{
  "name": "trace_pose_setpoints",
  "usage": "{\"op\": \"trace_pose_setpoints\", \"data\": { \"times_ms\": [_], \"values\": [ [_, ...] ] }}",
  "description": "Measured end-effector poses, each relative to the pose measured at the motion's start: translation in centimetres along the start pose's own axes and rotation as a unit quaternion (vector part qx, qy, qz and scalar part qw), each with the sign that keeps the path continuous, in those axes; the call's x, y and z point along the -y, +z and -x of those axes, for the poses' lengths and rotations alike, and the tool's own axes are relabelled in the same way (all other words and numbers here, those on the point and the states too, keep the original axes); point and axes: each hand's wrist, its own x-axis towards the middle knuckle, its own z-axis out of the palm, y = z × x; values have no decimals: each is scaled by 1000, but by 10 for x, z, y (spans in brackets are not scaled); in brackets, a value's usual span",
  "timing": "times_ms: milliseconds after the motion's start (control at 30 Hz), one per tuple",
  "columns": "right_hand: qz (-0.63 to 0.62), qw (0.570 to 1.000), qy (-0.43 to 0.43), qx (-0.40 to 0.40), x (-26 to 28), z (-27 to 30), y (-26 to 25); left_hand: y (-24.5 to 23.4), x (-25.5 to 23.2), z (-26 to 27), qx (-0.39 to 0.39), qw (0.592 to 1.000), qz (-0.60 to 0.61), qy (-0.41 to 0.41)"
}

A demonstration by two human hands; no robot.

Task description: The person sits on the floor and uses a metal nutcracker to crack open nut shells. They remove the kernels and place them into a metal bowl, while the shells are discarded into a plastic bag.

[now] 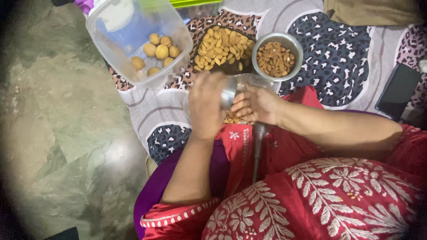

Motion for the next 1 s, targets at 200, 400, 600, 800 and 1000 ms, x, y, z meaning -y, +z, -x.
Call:
{"op": "trace_pose_setpoints", "data": {
  "times_ms": [200,400,600,800,1000],
  "values": [
    [-20,995,42,-88,-12,-20,-5,7,-13,4,29,993,-40,109],
    [0,999,32,-35,-9,-29,-12,13,-9,6,49,995,-68,-52],
    [193,975,-79,-74,-8,-32,-19,23,19,10,61,939,59,-332],
    [282,940,-194,-20,-7,-33,-14,23,18,21,42,970,-14,-240],
    [499,833,-225,-84,0,-14,-6,17,-6,20,20,964,-129,-233]
  ]
}}
